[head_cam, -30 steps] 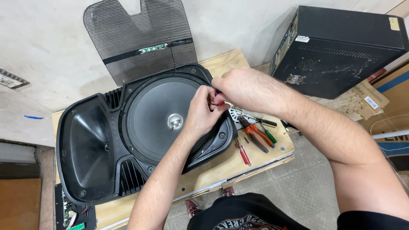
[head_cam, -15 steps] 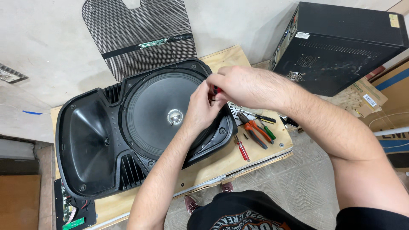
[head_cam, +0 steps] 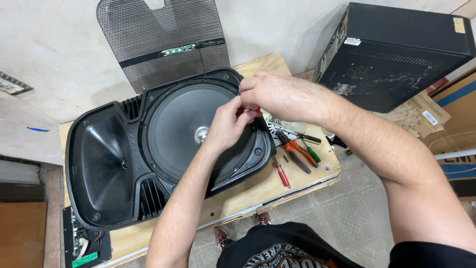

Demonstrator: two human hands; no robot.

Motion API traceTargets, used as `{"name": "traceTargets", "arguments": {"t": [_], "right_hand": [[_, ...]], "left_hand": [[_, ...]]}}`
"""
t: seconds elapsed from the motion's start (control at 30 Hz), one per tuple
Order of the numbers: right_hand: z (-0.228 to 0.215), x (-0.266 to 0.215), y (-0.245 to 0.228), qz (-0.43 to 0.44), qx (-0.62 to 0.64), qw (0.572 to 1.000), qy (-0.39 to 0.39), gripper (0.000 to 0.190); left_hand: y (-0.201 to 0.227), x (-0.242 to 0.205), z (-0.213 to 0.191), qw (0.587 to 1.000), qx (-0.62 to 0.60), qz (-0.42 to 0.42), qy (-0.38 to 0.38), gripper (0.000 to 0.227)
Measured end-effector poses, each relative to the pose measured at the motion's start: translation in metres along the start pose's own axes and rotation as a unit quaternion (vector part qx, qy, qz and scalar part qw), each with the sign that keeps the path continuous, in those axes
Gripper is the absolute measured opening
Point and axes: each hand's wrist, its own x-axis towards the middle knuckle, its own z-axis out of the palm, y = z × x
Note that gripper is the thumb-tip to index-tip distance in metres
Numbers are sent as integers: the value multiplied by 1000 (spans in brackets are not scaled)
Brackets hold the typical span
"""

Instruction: The person uses a screwdriver to remove screws from the perimeter of a large speaker cone and then removes the central dust cap. The removed screws are placed into a small plastic bag on the workbench.

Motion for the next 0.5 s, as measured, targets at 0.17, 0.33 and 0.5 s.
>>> {"name": "traceTargets", "arguments": {"t": [0.17,0.33,0.5], "right_hand": [[-5,1,-3,112,52,992,-37,21],[9,6,3,183,-8,982,-36,49],[-5,-7,-1,49,49,997,-42,14]], "left_hand": [[-23,1,13,999,6,-1,43,37],[-22,3,22,996,32,-1,82,53],[23,-7,3,998,-9,67,-12,25]]}}
